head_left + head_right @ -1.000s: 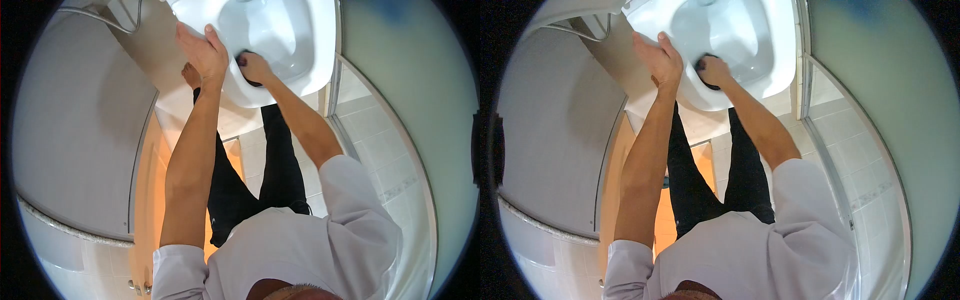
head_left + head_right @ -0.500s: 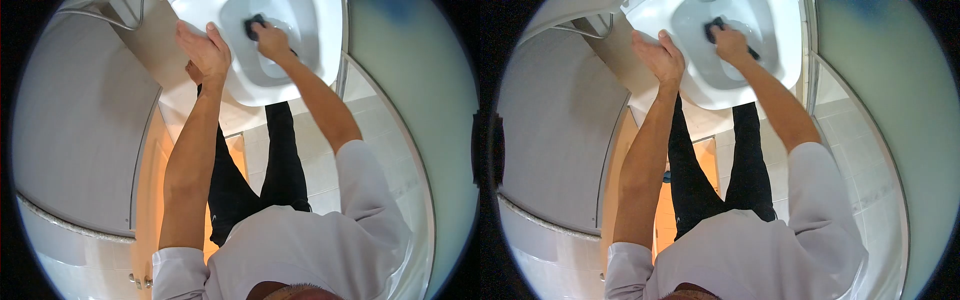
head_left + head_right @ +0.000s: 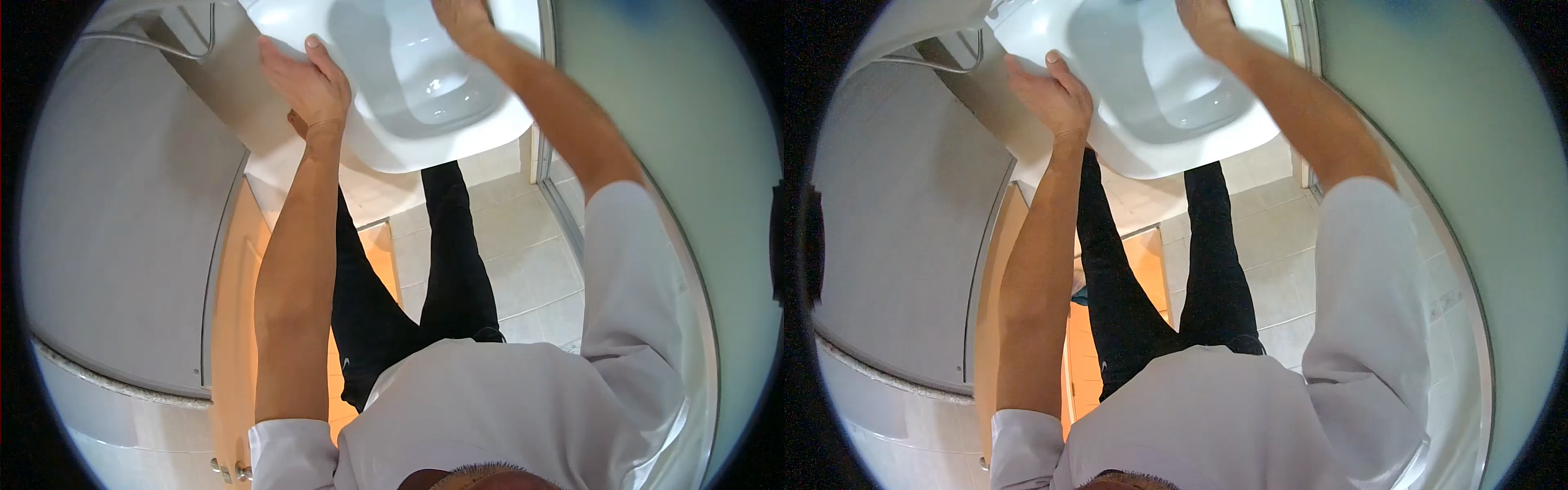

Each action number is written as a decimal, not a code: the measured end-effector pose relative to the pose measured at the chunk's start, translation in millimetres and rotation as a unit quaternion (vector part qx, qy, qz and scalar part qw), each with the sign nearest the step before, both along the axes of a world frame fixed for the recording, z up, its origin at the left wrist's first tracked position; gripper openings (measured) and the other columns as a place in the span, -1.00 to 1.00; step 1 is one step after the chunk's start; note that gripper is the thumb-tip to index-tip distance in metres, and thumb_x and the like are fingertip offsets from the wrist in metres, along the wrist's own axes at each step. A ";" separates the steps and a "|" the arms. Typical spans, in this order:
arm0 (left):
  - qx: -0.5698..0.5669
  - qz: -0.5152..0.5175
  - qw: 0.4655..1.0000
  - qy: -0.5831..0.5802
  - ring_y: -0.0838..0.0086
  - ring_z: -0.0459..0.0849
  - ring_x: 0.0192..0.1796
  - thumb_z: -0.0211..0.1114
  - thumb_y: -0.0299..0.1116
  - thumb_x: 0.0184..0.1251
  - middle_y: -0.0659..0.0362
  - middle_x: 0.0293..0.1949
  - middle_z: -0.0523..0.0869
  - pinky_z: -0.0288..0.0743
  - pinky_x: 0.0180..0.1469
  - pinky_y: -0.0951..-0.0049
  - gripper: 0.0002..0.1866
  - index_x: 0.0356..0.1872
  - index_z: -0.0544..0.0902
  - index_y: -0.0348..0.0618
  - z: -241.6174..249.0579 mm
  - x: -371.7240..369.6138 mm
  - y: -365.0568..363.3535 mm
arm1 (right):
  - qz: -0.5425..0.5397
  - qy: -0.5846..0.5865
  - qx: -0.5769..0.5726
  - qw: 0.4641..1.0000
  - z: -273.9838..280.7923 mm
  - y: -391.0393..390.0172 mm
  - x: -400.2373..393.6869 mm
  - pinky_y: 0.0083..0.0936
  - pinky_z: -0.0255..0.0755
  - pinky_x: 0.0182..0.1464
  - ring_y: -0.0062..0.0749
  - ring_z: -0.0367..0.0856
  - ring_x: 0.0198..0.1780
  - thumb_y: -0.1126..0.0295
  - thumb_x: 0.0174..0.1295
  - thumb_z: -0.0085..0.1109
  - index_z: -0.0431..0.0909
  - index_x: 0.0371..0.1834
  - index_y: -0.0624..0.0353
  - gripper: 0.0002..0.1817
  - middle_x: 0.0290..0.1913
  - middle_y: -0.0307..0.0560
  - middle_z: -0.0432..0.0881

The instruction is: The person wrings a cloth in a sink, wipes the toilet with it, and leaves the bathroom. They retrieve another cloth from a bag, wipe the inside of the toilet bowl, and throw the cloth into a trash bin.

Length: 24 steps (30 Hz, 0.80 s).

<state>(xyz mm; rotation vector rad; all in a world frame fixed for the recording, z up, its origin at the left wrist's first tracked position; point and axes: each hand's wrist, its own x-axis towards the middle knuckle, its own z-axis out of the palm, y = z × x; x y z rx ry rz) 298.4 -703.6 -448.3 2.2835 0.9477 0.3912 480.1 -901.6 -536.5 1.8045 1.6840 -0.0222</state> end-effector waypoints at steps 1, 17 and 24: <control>0.012 -0.011 1.000 -0.002 -0.25 0.34 0.28 0.12 -0.16 0.56 -0.46 0.26 0.33 0.21 0.37 -0.10 -0.23 0.42 0.08 -0.71 2.8 -0.8 2.3 | -0.111 -0.013 -0.077 0.991 31.0 14.3 -2.0 -0.07 0.31 0.39 0.13 0.45 0.38 0.33 0.46 -0.07 0.26 0.57 0.32 -0.38 0.49 0.36 0.38; 0.012 0.001 1.000 -0.029 -0.28 0.28 0.36 0.15 -0.21 0.53 -0.46 0.31 0.31 0.18 0.41 -0.15 -0.26 0.45 0.09 -0.61 8.4 1.2 2.7 | -0.169 0.058 -0.004 0.984 34.5 -1.3 -22.7 -0.17 0.51 -0.14 -0.19 0.70 0.00 0.35 0.25 0.21 0.72 -0.13 0.15 -0.80 -0.10 0.00 0.74; -0.037 0.015 0.999 -0.033 -0.24 0.28 0.37 0.17 -0.21 0.53 -0.40 0.34 0.31 0.21 0.41 -0.12 -0.26 0.47 0.10 -0.59 13.2 8.2 -3.9 | -0.442 0.296 -0.217 0.818 80.0 -29.6 -75.4 0.13 0.55 0.17 0.06 0.74 0.11 0.34 0.30 0.13 0.70 0.06 0.16 -0.68 0.11 0.16 0.74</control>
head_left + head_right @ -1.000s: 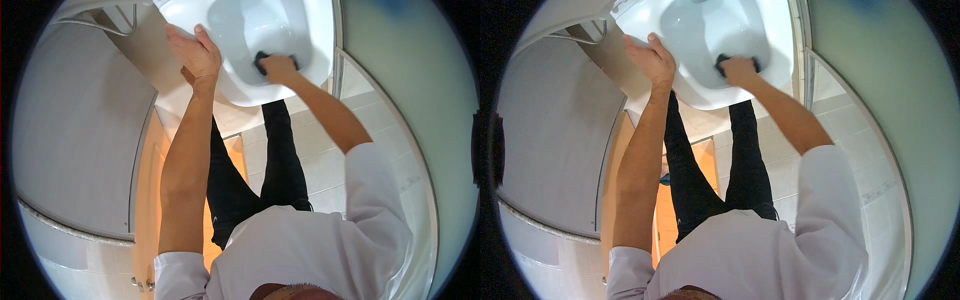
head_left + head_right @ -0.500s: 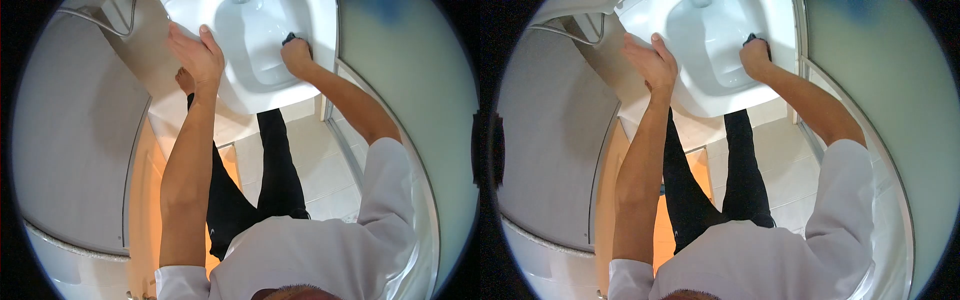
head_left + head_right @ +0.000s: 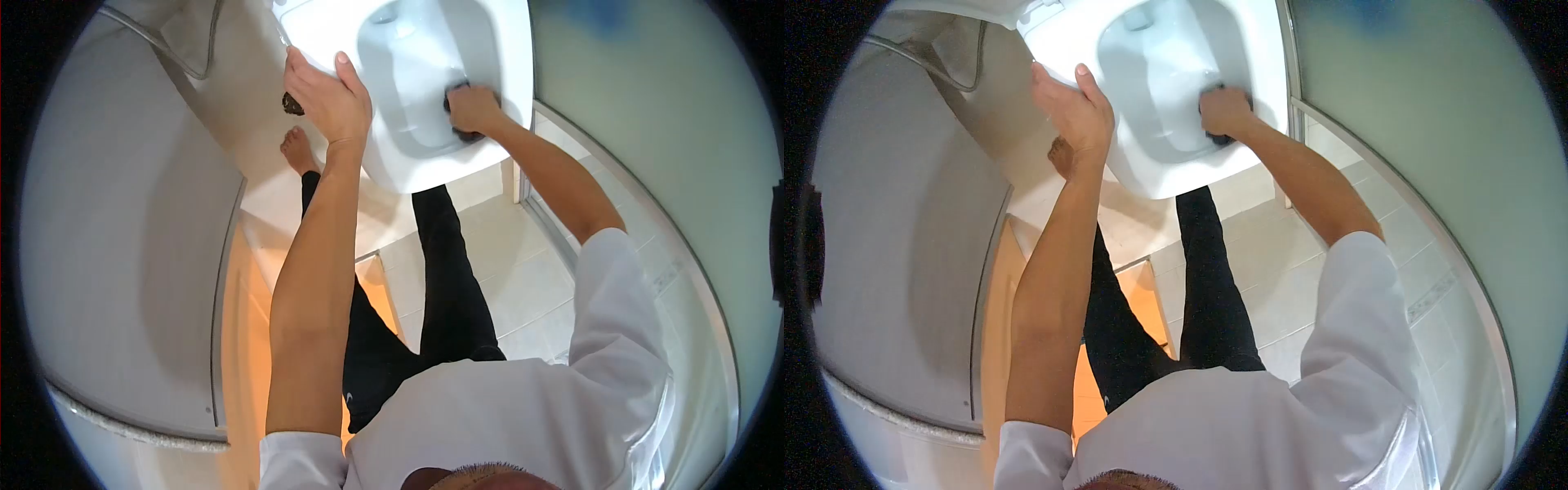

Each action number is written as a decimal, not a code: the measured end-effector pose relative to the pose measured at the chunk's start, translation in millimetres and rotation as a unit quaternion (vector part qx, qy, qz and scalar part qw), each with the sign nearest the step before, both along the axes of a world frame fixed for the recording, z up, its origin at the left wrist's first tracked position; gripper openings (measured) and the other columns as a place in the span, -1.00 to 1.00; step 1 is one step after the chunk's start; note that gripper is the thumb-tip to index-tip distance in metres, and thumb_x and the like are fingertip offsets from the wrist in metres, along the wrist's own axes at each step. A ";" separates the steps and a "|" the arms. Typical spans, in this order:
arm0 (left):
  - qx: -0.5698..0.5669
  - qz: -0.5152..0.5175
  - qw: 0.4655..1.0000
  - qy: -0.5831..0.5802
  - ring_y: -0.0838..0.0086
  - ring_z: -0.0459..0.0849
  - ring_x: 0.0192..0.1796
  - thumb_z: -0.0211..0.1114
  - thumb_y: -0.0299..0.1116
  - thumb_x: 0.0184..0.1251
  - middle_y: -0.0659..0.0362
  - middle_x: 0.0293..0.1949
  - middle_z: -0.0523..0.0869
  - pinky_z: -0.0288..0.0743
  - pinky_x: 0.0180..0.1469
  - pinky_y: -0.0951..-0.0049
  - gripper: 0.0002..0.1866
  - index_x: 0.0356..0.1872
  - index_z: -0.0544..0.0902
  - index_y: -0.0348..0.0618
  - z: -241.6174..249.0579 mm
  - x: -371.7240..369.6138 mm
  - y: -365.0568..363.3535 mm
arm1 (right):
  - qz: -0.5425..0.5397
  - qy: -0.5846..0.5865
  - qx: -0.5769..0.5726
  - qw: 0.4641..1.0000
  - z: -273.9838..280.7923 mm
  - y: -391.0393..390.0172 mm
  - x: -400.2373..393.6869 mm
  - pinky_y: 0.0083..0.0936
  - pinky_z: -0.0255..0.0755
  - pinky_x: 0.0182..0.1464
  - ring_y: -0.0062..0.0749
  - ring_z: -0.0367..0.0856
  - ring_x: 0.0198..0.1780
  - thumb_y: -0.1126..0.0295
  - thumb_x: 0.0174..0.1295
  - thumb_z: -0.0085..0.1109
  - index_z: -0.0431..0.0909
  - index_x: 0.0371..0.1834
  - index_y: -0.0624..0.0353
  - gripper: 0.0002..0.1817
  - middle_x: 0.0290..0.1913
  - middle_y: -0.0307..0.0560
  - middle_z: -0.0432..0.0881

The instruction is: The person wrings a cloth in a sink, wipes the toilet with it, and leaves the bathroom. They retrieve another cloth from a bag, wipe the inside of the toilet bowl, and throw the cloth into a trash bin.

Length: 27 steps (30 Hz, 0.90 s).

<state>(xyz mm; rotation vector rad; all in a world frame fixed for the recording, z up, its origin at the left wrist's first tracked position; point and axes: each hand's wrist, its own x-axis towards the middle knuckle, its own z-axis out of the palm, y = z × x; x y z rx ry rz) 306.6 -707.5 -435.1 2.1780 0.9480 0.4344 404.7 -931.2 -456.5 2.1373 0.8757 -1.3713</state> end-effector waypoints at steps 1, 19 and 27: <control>0.001 0.003 1.000 0.006 -0.23 0.28 0.38 0.17 -0.22 0.53 -0.40 0.34 0.30 0.21 0.41 -0.11 -0.26 0.47 0.10 -0.58 -1.9 -1.6 -1.0 | 0.040 -0.053 0.032 0.997 1.1 4.9 4.4 0.08 0.59 0.10 0.03 0.75 0.09 0.36 0.29 0.14 0.68 0.10 0.16 -0.66 0.09 0.15 0.74; 0.025 -0.001 1.000 0.006 -0.22 0.29 0.37 0.20 -0.24 0.51 -0.40 0.35 0.32 0.20 0.42 -0.10 -0.27 0.44 0.13 -0.60 2.9 -3.9 -3.2 | -0.359 0.254 0.127 0.889 45.8 52.9 25.1 -0.13 0.49 0.29 -0.05 0.66 0.17 0.15 0.28 0.05 0.74 0.10 0.10 -0.55 0.15 0.10 0.73; 0.045 -0.006 0.999 -0.004 -0.25 0.30 0.37 0.18 -0.23 0.52 -0.43 0.33 0.33 0.22 0.41 -0.12 -0.26 0.46 0.12 -0.61 -8.2 -4.4 -2.8 | -0.194 -0.241 0.263 0.914 -72.3 50.1 -11.5 0.00 0.59 0.15 0.18 0.64 0.17 0.31 0.39 0.00 0.49 0.24 -0.02 -0.64 0.28 0.17 0.53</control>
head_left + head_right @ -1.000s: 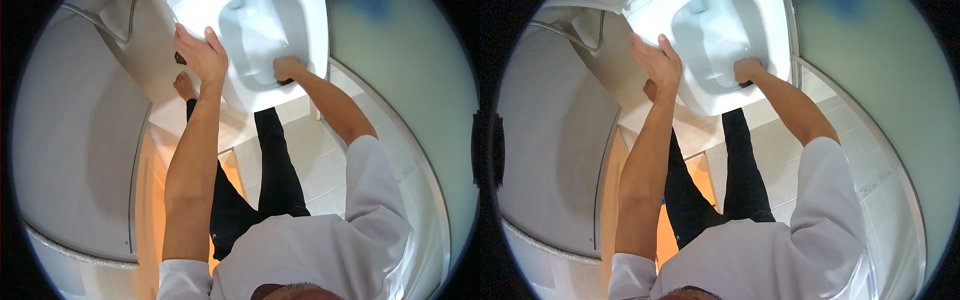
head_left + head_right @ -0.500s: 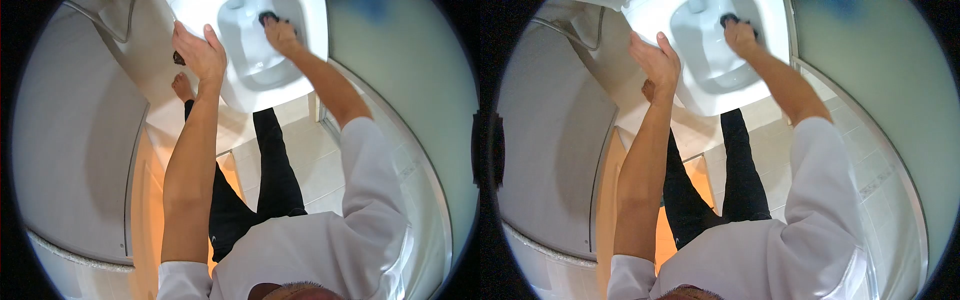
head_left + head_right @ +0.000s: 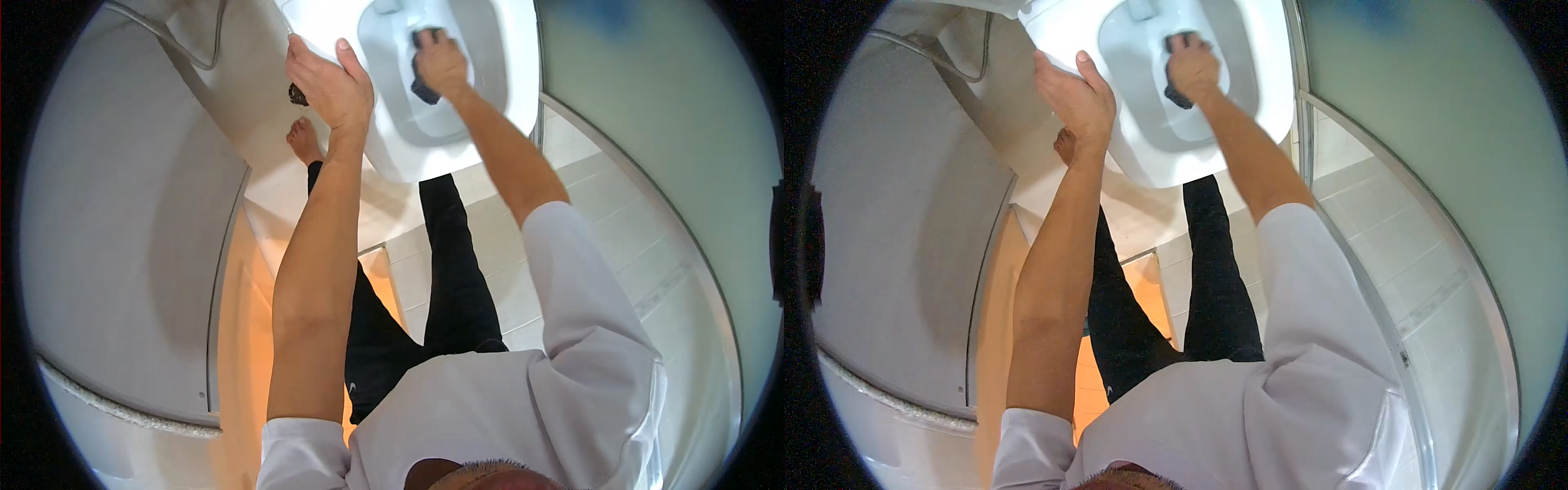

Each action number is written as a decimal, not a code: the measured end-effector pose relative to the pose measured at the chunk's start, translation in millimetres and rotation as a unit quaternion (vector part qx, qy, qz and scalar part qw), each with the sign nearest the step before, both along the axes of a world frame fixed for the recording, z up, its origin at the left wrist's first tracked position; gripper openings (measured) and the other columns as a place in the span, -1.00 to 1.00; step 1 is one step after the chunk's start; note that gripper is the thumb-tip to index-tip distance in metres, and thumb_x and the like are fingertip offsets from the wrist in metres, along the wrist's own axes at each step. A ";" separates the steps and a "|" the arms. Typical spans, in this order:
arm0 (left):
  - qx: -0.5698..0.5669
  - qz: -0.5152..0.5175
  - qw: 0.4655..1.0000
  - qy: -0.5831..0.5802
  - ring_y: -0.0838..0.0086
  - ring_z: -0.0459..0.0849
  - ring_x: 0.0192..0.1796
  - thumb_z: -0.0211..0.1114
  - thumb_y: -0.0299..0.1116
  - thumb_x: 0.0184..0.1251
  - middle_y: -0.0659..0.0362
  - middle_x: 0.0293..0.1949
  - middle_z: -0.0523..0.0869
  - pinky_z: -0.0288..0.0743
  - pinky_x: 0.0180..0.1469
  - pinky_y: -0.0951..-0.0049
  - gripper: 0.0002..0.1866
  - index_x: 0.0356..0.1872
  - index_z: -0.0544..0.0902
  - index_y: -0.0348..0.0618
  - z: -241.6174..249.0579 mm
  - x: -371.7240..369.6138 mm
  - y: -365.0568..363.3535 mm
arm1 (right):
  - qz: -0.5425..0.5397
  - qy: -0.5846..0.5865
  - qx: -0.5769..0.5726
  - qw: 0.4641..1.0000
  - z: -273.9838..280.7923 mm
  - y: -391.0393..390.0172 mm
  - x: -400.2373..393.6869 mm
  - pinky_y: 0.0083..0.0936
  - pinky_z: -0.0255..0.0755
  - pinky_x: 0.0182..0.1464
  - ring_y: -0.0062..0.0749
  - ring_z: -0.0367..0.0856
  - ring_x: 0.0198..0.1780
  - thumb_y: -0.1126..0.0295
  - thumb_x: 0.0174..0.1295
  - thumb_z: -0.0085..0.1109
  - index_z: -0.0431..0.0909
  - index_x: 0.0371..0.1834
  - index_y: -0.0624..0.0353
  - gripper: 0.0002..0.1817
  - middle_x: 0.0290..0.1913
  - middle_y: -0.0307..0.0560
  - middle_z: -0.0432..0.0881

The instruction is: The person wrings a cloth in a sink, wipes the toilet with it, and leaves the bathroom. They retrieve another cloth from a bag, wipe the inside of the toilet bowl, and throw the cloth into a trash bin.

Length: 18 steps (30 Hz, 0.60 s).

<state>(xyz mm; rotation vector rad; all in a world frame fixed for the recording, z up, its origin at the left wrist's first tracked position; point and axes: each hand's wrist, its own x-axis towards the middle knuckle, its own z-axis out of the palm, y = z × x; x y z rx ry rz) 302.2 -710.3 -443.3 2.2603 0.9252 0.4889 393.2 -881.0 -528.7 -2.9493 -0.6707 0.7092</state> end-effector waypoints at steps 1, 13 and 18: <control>0.012 0.003 1.000 -0.001 -0.26 0.30 0.37 0.17 -0.22 0.53 -0.44 0.34 0.32 0.22 0.41 -0.13 -0.26 0.46 0.11 -0.61 -0.8 0.1 0.8 | -0.028 0.069 0.005 0.997 4.2 12.9 -19.5 0.00 0.56 0.18 0.18 0.66 0.10 0.31 0.33 0.10 0.45 0.27 0.00 -0.58 0.21 0.17 0.58; -0.025 -0.010 1.000 0.014 -0.28 0.24 0.41 0.11 -0.22 0.58 -0.46 0.40 0.22 0.12 0.47 -0.17 -0.28 0.47 0.08 -0.63 12.1 -3.2 2.3 | -0.393 0.311 0.156 0.851 209.0 -339.5 11.0 -0.24 0.63 -0.02 -0.25 0.76 -0.10 0.36 0.35 0.13 0.70 -0.01 0.27 -0.72 -0.18 0.01 0.76; 0.011 -0.041 0.999 0.014 -0.23 0.24 0.46 0.16 -0.22 0.54 -0.40 0.42 0.28 0.02 0.50 -0.24 -0.28 0.50 0.16 -0.53 51.5 -15.1 -29.7 | -0.257 0.059 -0.062 0.962 343.7 -253.2 -1.6 -0.28 0.55 0.15 -0.14 0.75 0.04 0.27 0.36 0.26 0.64 0.15 0.30 -0.61 -0.03 0.15 0.78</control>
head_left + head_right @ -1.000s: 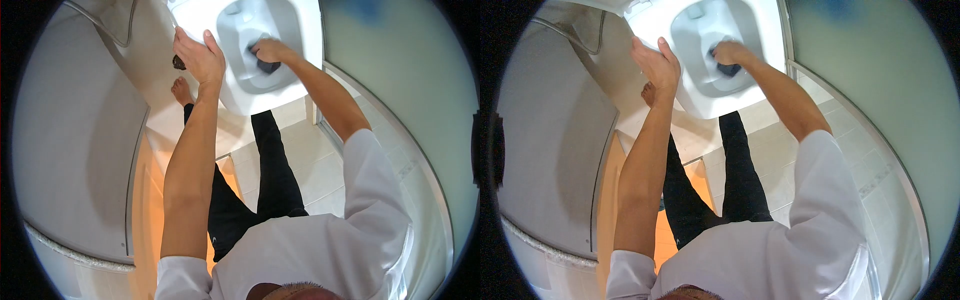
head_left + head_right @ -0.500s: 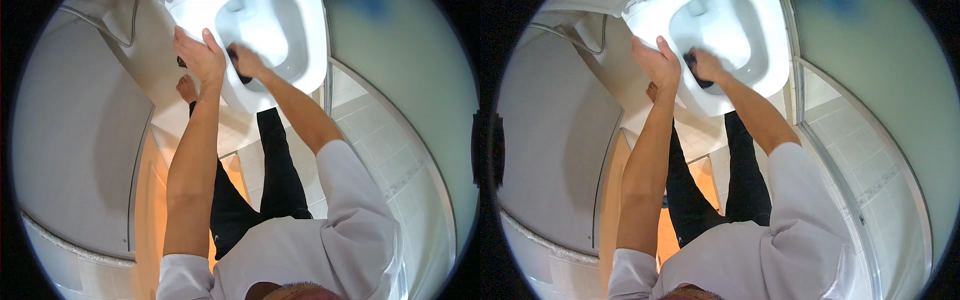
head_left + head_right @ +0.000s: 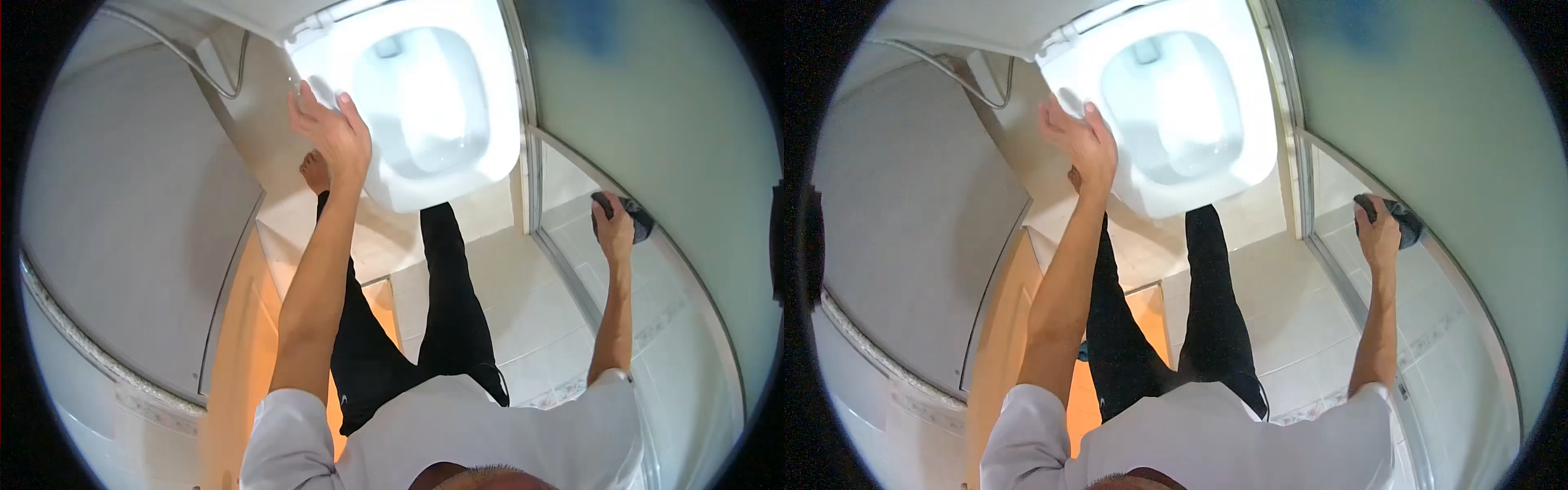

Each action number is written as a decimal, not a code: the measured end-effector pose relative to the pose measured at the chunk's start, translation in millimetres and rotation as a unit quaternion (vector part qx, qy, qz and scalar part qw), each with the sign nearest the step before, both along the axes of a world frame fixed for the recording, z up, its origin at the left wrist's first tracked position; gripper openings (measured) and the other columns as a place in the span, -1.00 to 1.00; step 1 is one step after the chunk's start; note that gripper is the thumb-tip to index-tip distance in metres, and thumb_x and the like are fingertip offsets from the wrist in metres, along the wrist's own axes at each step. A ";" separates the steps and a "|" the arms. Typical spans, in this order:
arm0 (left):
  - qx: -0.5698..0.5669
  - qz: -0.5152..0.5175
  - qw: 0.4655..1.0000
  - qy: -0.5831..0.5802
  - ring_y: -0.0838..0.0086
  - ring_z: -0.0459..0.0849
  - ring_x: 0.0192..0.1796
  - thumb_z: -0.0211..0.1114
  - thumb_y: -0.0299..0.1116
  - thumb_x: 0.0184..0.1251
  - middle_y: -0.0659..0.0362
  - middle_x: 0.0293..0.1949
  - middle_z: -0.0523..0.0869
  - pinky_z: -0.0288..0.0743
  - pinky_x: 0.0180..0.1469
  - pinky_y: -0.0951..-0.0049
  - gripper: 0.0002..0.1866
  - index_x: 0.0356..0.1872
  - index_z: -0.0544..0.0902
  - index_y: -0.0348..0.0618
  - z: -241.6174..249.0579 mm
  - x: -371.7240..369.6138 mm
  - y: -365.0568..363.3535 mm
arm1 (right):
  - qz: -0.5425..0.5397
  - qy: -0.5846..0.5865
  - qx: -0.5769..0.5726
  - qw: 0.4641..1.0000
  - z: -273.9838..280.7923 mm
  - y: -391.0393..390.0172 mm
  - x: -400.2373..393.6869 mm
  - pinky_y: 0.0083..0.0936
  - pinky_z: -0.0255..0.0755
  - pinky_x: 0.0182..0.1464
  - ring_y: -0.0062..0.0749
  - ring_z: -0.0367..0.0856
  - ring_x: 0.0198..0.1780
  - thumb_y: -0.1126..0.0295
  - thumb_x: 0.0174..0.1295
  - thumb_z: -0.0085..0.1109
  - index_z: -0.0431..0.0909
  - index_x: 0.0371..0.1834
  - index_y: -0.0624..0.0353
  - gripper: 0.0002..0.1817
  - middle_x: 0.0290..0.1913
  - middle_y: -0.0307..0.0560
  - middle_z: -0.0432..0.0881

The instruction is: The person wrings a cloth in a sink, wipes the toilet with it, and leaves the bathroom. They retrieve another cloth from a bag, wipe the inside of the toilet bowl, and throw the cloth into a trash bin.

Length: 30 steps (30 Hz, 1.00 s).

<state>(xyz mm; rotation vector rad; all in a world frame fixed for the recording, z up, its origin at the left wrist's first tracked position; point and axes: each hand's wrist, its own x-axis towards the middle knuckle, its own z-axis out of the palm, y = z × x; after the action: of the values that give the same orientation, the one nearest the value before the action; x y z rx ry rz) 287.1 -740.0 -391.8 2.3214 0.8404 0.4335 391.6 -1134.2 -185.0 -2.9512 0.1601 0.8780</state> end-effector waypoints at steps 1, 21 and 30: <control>-0.006 -0.043 0.999 -0.012 -0.20 0.26 0.48 0.20 -0.23 0.51 -0.34 0.42 0.33 0.01 0.52 -0.22 -0.29 0.51 0.20 -0.47 13.4 -7.3 -25.0 | -0.035 0.023 0.072 0.997 6.4 4.8 -10.7 -0.36 0.52 0.18 -0.22 0.72 0.07 0.28 0.38 0.27 0.60 0.22 0.32 -0.56 0.00 0.10 0.78; 0.098 -0.309 0.946 0.011 -0.23 0.24 0.54 0.38 -0.14 0.23 -0.23 0.41 0.44 0.16 0.52 -0.15 -0.30 0.33 0.47 -0.34 -11.2 133.2 -89.5 | -0.230 0.021 0.274 0.933 -28.2 -105.1 -97.5 -0.34 0.53 0.17 -0.34 0.62 0.16 0.29 0.49 0.23 0.61 0.29 0.19 -0.62 0.15 -0.06 0.65; 0.100 -0.711 0.694 0.059 0.24 0.33 0.55 0.46 -0.15 0.08 0.17 0.31 0.57 0.13 0.57 -0.09 -0.58 0.01 0.65 0.11 -21.7 63.2 -178.7 | -0.178 0.132 0.272 0.937 -53.6 -97.9 -150.5 -0.28 0.54 0.06 -0.21 0.62 0.10 0.26 0.48 0.22 0.61 0.28 0.15 -0.62 0.01 0.01 0.67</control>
<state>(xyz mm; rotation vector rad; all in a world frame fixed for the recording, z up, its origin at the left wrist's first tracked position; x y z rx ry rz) 350.3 -918.7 -413.5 2.4181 -1.1092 -0.3531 241.2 -1232.1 -238.5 -2.1994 0.3795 1.0504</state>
